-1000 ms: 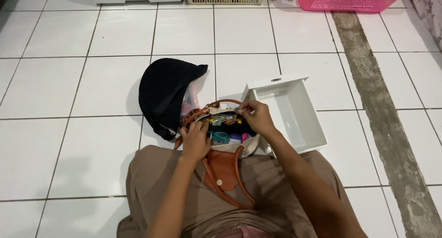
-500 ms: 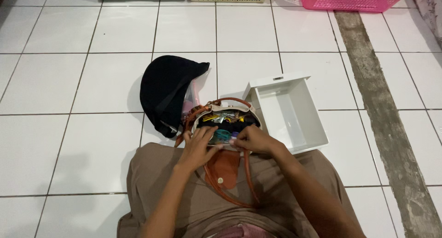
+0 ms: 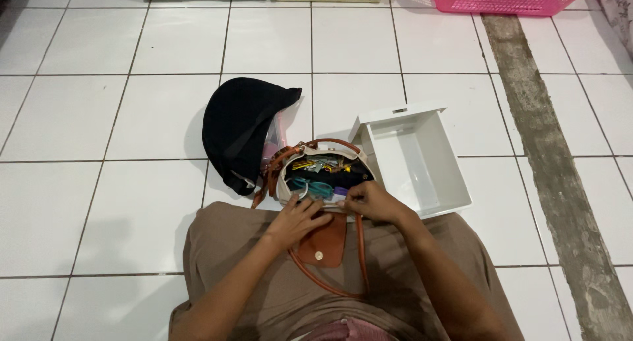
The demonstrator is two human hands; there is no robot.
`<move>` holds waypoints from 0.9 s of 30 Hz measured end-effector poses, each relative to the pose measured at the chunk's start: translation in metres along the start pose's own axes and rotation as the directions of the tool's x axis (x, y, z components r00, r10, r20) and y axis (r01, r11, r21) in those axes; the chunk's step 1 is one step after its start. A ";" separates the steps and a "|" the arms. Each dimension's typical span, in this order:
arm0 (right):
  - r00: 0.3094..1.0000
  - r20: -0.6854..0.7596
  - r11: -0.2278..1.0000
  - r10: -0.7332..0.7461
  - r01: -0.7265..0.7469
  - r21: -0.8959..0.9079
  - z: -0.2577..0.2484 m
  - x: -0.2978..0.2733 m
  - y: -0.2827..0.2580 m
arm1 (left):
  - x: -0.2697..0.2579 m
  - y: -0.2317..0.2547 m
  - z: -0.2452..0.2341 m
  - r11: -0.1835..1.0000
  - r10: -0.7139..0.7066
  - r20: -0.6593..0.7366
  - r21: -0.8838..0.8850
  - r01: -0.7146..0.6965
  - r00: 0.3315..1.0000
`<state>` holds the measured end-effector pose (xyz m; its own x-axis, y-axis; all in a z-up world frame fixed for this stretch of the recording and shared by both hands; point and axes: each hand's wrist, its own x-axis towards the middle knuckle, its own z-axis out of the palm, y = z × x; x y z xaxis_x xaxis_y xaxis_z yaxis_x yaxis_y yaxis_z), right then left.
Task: The person sits on the floor and transfers small items from a white box into a beige handbag, then moves items from a pink plastic case into a black bag. The person closes the pink case and places it into the black bag, then sets the black bag aside and picks up the handbag.
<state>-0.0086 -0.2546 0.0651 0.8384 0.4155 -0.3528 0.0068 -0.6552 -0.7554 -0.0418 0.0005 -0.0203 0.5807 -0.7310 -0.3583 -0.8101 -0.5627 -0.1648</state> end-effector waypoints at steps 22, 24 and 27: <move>0.989 -0.150 0.960 -0.008 0.049 0.275 0.001 0.025 -0.008 | 0.026 -0.062 -0.060 0.607 -0.545 -0.582 -0.770 -0.196 0.603; 0.990 -0.140 0.958 -0.034 0.072 0.276 0.002 0.028 -0.005 | 0.039 -0.080 -0.069 0.654 -0.557 -0.599 -0.743 -0.140 0.575; 0.980 -0.133 0.935 -0.146 0.181 0.305 0.005 0.026 -0.001 | 0.063 -0.092 -0.077 0.754 -0.507 -0.553 -0.656 0.029 0.662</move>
<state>0.0107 -0.2396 0.0539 0.8936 0.4187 -0.1618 -0.0083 -0.3449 -0.9386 0.0755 -0.0233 0.0429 0.8397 -0.4116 0.3543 -0.5403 -0.6989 0.4685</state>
